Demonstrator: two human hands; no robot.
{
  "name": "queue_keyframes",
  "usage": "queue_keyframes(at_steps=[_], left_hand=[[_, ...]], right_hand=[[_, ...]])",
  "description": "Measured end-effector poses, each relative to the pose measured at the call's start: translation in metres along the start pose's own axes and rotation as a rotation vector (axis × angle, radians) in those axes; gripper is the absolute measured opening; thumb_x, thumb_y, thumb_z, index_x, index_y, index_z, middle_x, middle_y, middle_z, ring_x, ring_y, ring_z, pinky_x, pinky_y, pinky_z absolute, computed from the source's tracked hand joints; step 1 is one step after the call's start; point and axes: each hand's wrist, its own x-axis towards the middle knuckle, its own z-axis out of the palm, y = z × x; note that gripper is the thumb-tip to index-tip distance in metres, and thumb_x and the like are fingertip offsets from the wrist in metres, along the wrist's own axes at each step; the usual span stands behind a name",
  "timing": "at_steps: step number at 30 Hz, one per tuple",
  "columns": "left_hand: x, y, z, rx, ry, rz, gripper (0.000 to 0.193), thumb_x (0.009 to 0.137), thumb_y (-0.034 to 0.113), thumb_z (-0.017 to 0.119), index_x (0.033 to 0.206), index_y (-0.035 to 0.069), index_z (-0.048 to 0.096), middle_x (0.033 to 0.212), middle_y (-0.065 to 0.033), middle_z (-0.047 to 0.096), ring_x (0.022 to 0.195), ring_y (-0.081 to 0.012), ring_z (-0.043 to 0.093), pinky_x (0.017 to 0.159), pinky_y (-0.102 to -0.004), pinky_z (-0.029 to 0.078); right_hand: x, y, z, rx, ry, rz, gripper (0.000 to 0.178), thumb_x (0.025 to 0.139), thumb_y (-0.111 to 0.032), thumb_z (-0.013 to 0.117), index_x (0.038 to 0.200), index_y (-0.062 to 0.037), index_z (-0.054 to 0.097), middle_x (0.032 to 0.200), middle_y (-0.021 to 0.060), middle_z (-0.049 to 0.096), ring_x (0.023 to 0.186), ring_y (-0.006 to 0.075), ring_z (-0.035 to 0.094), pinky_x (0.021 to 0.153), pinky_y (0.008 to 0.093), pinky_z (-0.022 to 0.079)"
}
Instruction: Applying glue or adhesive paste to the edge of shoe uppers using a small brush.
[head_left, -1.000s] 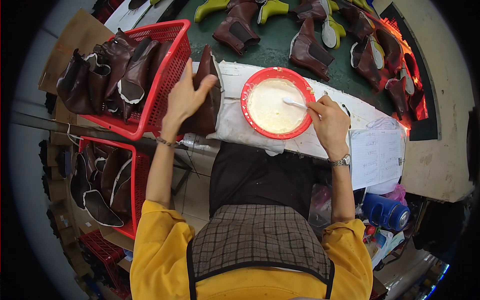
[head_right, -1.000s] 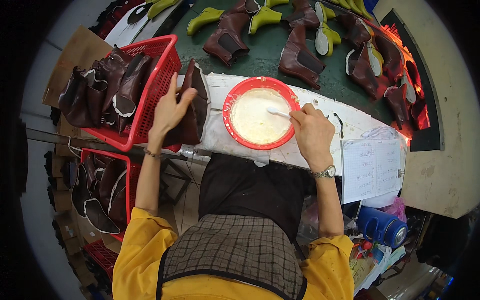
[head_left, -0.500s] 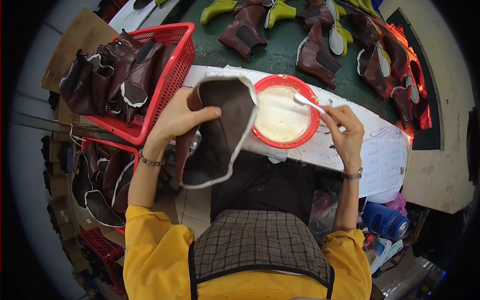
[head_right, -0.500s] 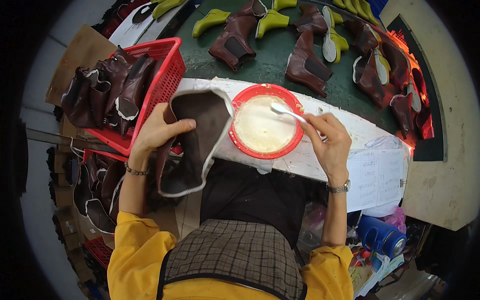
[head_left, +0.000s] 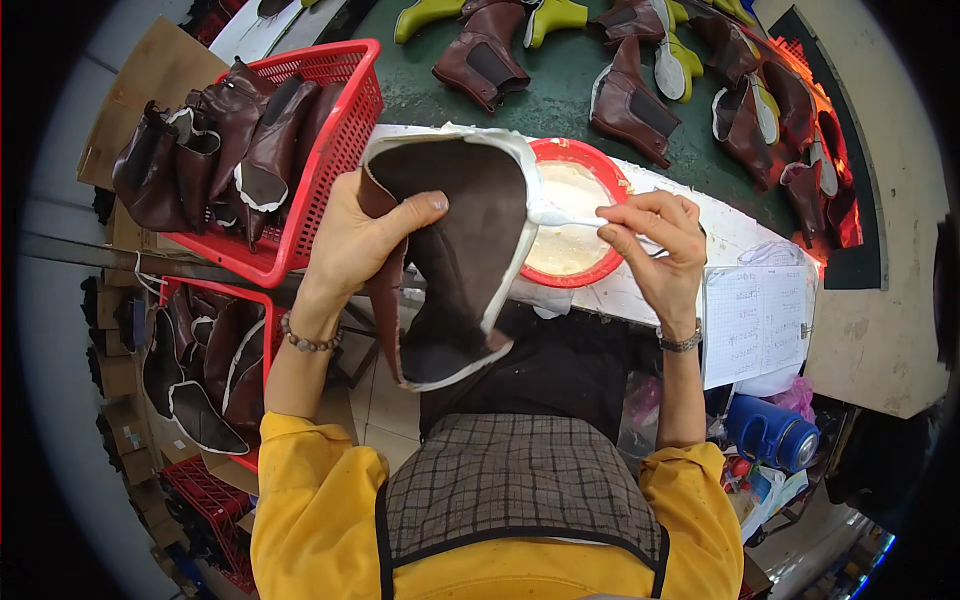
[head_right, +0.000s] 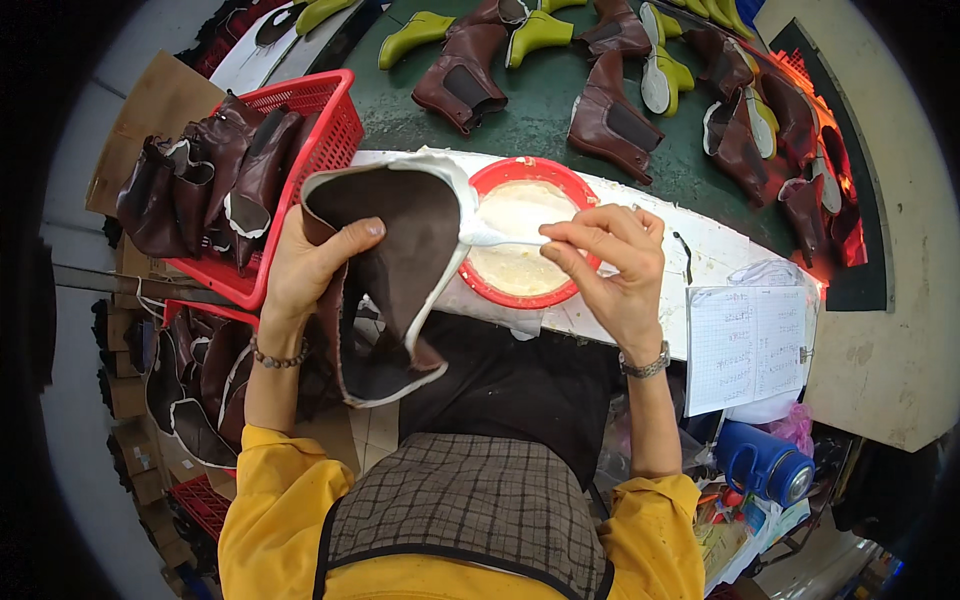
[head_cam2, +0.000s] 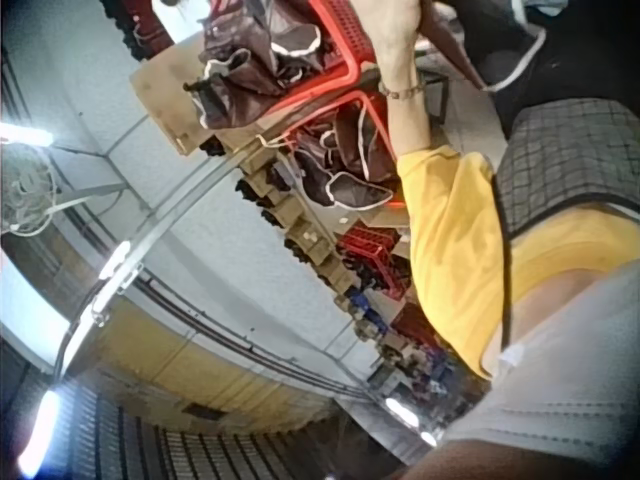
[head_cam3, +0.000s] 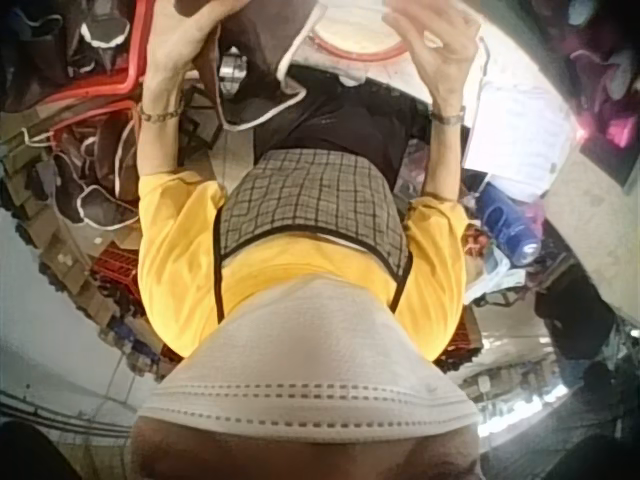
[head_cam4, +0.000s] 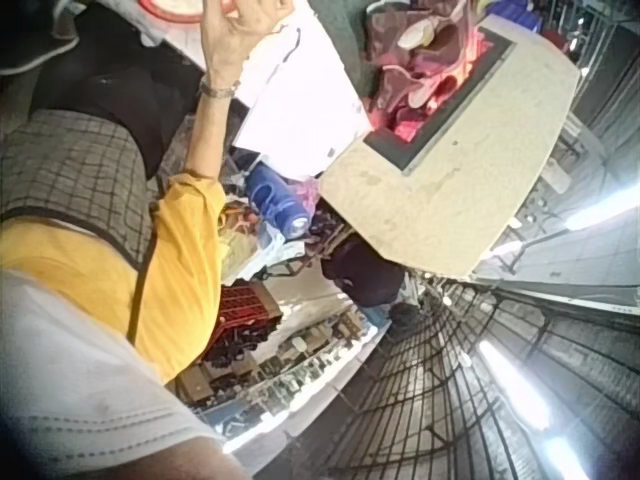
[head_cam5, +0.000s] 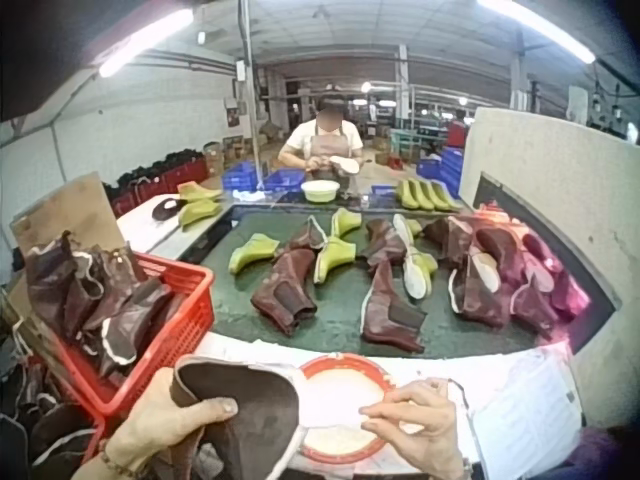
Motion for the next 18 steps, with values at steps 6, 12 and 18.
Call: queue_keyframes(at_steps=[6, 12, 18], left_hand=[[0.007, -0.010, 0.005, 0.122, 0.141, 0.201, 0.028, 0.093, 0.006, 0.074, 0.119, -0.004, 0.069, 0.104, -0.0044, 0.074, 0.094, -0.0095, 0.065, 0.086, -0.0267, 0.052], [0.040, -0.045, -0.017, 0.598, 0.286, 0.151, 0.093, 0.076, 0.037, 0.091, 0.147, 0.000, 0.045, 0.126, -0.0229, 0.068, 0.118, -0.0314, 0.067, 0.102, -0.0421, 0.050], [0.014, -0.101, -0.037, 0.756, -0.021, 0.225, 0.142, 0.054, 0.033, 0.100, 0.164, 0.005, 0.015, 0.154, -0.0275, 0.043, 0.140, -0.0408, 0.046, 0.117, -0.0466, 0.037]], right_hand=[[-0.012, -0.010, 0.009, 0.059, -0.068, 0.032, 0.017, 0.080, -0.018, 0.086, 0.096, -0.0132, 0.082, 0.086, -0.0011, 0.069, 0.085, 0.0121, 0.064, 0.083, 0.0326, 0.041], [-0.012, 0.026, 0.003, -0.360, -0.163, 0.302, 0.013, 0.085, -0.019, 0.078, 0.096, -0.0116, 0.081, 0.087, 0.0036, 0.069, 0.083, 0.0205, 0.068, 0.068, 0.0354, 0.051], [-0.010, 0.029, 0.004, -0.654, -0.181, 0.184, 0.012, 0.085, -0.022, 0.076, 0.092, -0.0139, 0.080, 0.084, 0.0033, 0.066, 0.080, 0.0239, 0.066, 0.067, 0.0381, 0.053]])
